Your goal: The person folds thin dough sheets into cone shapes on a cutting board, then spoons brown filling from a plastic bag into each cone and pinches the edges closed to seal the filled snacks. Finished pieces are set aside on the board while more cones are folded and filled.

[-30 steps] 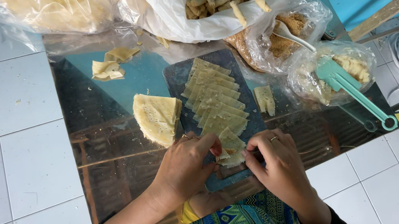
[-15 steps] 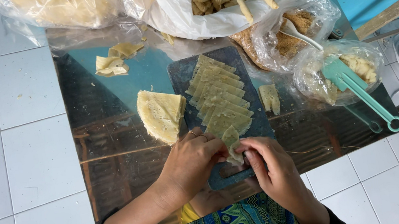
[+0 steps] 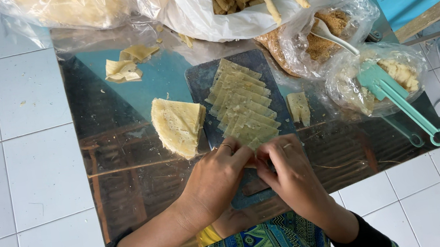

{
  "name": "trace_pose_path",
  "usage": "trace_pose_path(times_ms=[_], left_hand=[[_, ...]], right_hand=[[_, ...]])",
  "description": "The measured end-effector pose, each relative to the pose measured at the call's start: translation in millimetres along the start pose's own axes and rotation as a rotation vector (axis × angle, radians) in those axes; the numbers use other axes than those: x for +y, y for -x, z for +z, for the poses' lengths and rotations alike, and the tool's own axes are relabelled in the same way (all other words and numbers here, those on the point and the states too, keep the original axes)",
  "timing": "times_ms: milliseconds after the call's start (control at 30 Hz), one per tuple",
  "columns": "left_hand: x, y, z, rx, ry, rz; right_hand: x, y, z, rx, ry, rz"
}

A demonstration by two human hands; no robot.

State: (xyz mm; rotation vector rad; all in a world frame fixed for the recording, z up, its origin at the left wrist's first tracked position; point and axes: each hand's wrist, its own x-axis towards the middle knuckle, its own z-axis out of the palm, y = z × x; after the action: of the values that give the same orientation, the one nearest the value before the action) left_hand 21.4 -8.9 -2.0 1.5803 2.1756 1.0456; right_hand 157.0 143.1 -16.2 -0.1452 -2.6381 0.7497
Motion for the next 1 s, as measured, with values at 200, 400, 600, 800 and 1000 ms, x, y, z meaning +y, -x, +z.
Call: trace_pose_path(times_ms=[200, 400, 600, 800, 1000], left_hand=[[-2, 2, 2, 0.032, -0.006, -0.020], [-1, 0, 6, 0.125, -0.199, 0.027], [0, -3, 4, 0.141, 0.080, -0.156], [-2, 4, 3, 0.176, -0.134, 0.107], [-3, -5, 9, 0.201, -0.222, 0.060]], right_hand=[[8, 13, -3, 0.014, 0.110, -0.031], [8, 13, 1, 0.094, 0.124, -0.017], [9, 4, -6, 0.088, 0.023, 0.111], [7, 9, -4, 0.049, 0.063, -0.030], [5, 7, -1, 0.124, 0.085, -0.004]])
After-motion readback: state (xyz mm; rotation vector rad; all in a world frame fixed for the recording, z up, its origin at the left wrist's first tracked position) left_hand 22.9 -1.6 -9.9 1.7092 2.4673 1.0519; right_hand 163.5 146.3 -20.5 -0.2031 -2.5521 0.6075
